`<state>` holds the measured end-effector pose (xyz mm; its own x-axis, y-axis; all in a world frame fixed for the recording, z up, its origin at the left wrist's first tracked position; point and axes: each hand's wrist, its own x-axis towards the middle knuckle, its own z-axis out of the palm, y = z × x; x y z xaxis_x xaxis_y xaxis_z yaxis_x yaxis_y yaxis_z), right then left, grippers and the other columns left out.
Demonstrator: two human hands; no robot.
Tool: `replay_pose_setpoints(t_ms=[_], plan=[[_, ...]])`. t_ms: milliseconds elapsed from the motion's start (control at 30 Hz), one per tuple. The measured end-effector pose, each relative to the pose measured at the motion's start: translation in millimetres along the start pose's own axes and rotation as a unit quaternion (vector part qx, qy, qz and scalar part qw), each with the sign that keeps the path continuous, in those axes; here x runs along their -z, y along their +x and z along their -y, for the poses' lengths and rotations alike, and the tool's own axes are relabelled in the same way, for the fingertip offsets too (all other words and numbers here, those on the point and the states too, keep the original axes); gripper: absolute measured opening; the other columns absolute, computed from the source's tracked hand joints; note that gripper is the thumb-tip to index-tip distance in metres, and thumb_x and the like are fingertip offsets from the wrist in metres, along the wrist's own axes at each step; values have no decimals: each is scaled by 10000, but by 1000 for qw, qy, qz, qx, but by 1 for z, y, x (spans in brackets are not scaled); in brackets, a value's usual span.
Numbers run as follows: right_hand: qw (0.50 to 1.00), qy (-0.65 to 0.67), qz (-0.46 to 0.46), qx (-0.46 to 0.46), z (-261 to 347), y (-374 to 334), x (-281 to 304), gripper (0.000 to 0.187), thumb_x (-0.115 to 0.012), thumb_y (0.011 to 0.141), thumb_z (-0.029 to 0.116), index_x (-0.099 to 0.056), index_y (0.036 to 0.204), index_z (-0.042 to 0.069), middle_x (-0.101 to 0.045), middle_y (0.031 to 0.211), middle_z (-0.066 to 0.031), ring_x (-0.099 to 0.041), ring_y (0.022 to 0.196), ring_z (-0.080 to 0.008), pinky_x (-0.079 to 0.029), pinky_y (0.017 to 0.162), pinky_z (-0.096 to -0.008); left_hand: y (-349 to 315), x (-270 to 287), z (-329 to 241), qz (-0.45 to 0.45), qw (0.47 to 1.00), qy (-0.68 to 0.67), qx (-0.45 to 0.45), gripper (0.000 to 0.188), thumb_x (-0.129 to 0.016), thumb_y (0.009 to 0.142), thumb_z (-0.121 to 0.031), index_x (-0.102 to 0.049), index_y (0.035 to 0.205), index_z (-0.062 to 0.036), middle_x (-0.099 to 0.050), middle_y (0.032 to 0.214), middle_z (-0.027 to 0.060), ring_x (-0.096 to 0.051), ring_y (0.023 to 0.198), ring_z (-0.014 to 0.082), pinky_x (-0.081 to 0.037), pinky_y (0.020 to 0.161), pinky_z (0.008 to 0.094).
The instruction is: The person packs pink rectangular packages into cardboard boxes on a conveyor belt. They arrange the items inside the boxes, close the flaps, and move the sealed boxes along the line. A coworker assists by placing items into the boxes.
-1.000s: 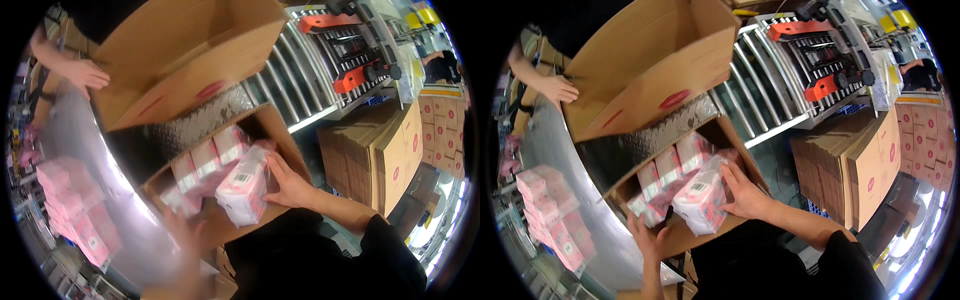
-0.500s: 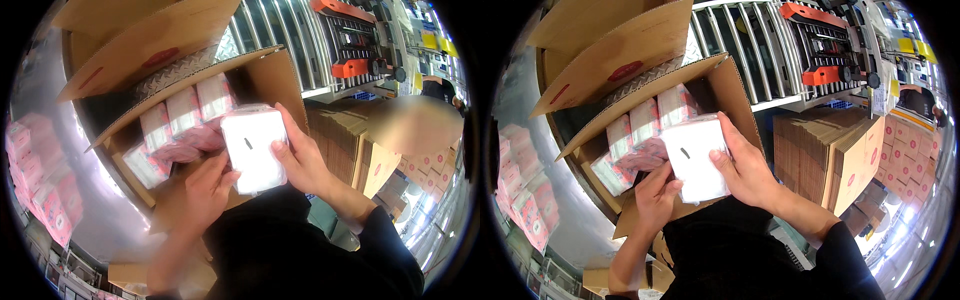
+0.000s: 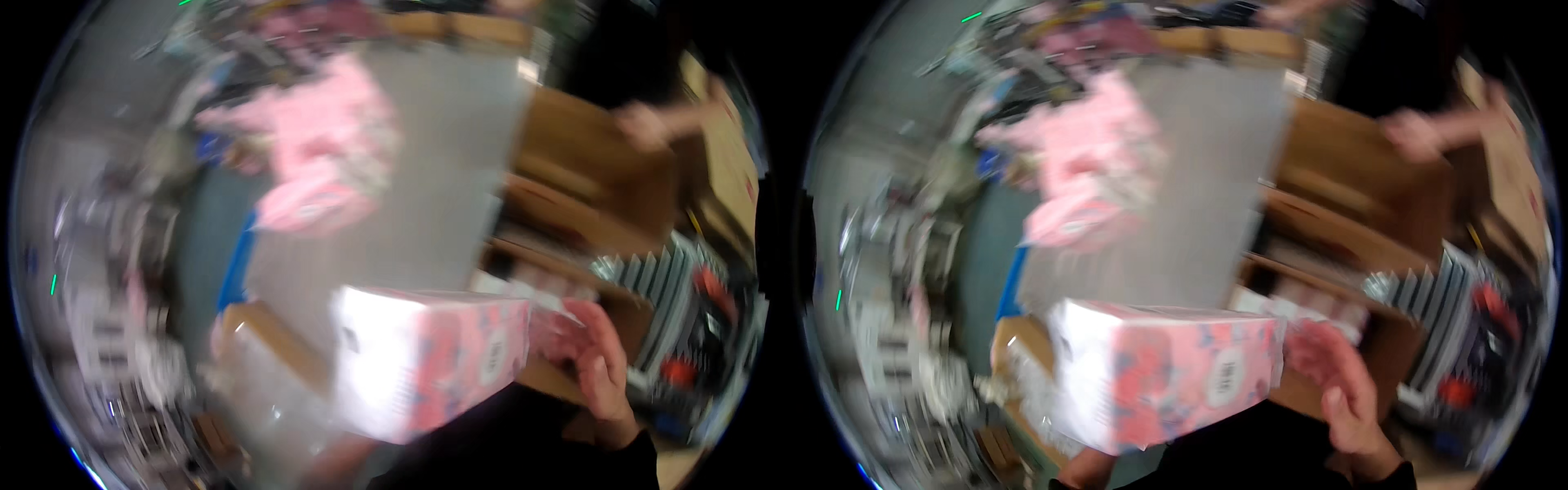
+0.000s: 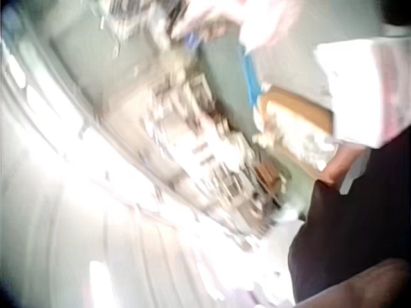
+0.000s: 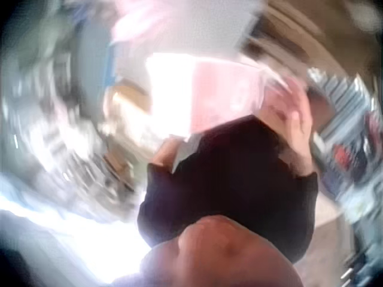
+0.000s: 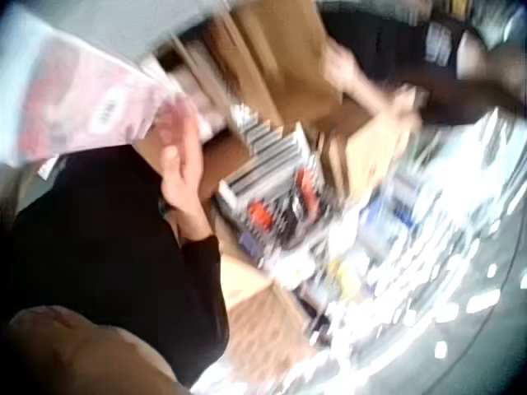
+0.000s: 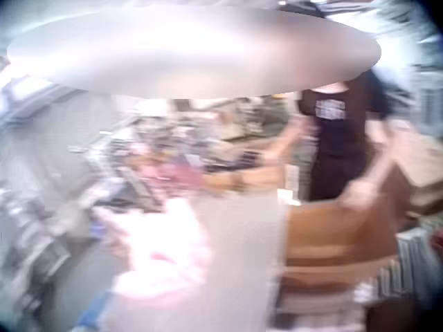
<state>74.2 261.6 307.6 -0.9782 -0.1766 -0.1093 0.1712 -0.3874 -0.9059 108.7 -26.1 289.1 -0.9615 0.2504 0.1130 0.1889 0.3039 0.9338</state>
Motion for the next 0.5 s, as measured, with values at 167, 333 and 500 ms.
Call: replay_pose_setpoints(t_ms=[167,333,500], plan=[[977,-211,-6,-15,-66,69,-2,581,-552,922,15,-350,1467,29,-438,1454,-118,-495,1284,-246,-410,1048,-362,-66,257,-40,-507,842,184,-2,519,-713,882,-264,-530,1260,41,-633,1089,105,-623,948,178,-490,746,264],[916,-400,-20,5,-144,67,61,568,-604,862,-8,-426,1401,5,-514,1327,-140,-558,1170,-249,-478,955,-364,-91,496,48,-590,799,63,100,397,-723,879,-245,-560,1125,20,-632,1081,110,-634,907,211,-501,772,306],[808,-582,-71,-54,-154,50,85,510,-672,813,24,-490,1289,-3,-566,1204,-210,-609,1064,-343,-520,864,-392,-72,487,207,-678,618,270,291,766,-816,801,-349,-431,1302,85,-534,1291,197,-617,1028,332,-499,957,489]])
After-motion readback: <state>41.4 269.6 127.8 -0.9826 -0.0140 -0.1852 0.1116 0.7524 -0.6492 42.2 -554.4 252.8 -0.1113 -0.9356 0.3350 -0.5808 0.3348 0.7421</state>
